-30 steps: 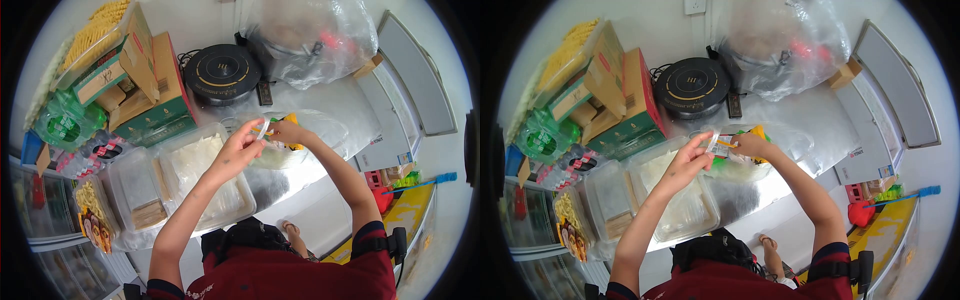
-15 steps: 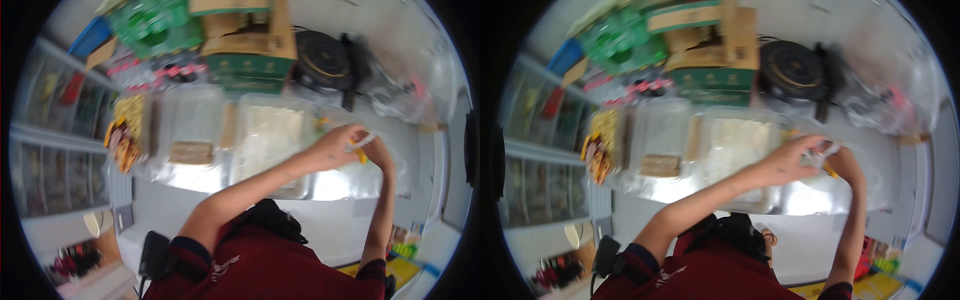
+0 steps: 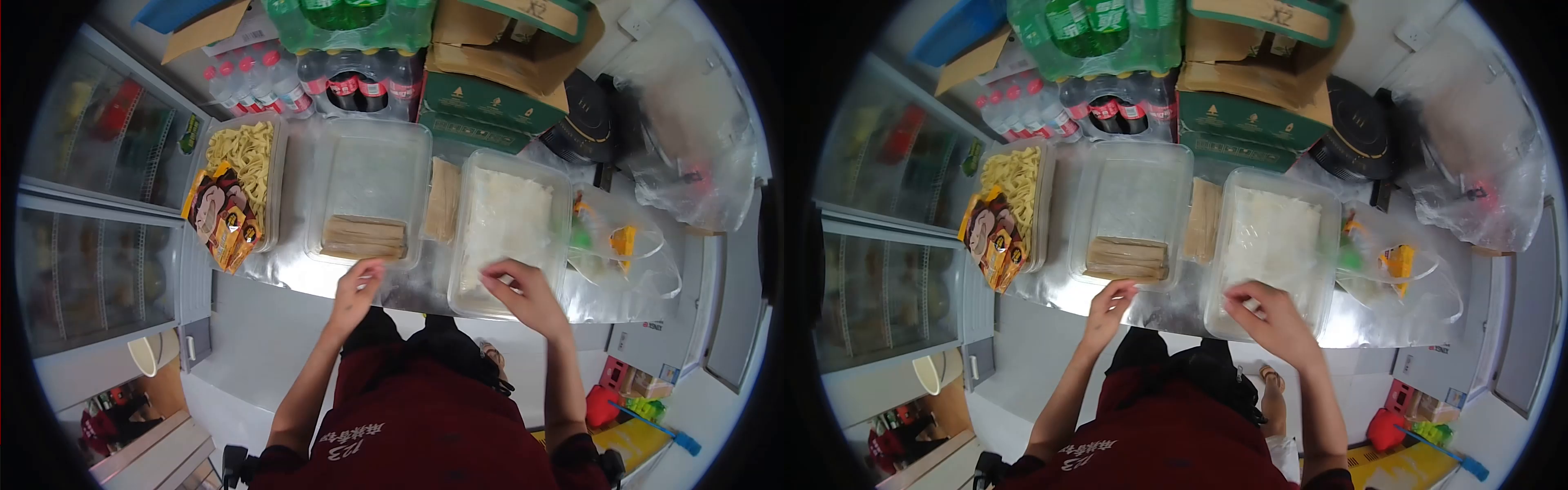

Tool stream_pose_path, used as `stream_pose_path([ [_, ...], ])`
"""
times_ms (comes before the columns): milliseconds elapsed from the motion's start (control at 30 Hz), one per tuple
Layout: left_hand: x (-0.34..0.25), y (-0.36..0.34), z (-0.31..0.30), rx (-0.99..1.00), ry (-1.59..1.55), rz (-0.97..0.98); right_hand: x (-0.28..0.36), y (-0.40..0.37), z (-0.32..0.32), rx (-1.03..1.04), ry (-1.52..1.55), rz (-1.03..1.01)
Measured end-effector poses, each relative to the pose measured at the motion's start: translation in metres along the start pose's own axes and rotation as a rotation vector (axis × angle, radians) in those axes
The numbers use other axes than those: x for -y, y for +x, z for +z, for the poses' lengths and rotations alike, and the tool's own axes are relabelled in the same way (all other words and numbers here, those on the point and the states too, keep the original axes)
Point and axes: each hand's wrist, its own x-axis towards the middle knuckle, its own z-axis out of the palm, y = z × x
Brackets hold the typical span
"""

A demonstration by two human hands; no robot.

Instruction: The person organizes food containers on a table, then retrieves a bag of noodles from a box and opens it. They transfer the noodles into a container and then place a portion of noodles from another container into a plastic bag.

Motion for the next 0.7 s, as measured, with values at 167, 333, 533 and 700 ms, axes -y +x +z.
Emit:
stream_pose_path([
  [167, 0.03, -0.002, -0.068, -0.052, -0.095, 0.032, -0.042, 0.104, 0.098, -0.083, -0.343, -0.132],
  [333, 0.032, 0.011, -0.103, 0.002, -0.194, 0.03, -0.099, 0.14, 0.143, -0.287, -0.907, -0.069],
  [533, 0.038, 0.025, -0.117, 0.092, -0.236, 0.017, -0.091, 0.135, 0.142, -0.25, -0.867, 0.162],
  [700, 0.032, 0.026, -0.117, 0.181, -0.253, -0.028, -0.109, 0.144, 0.146, -0.437, -1.002, -0.022],
])
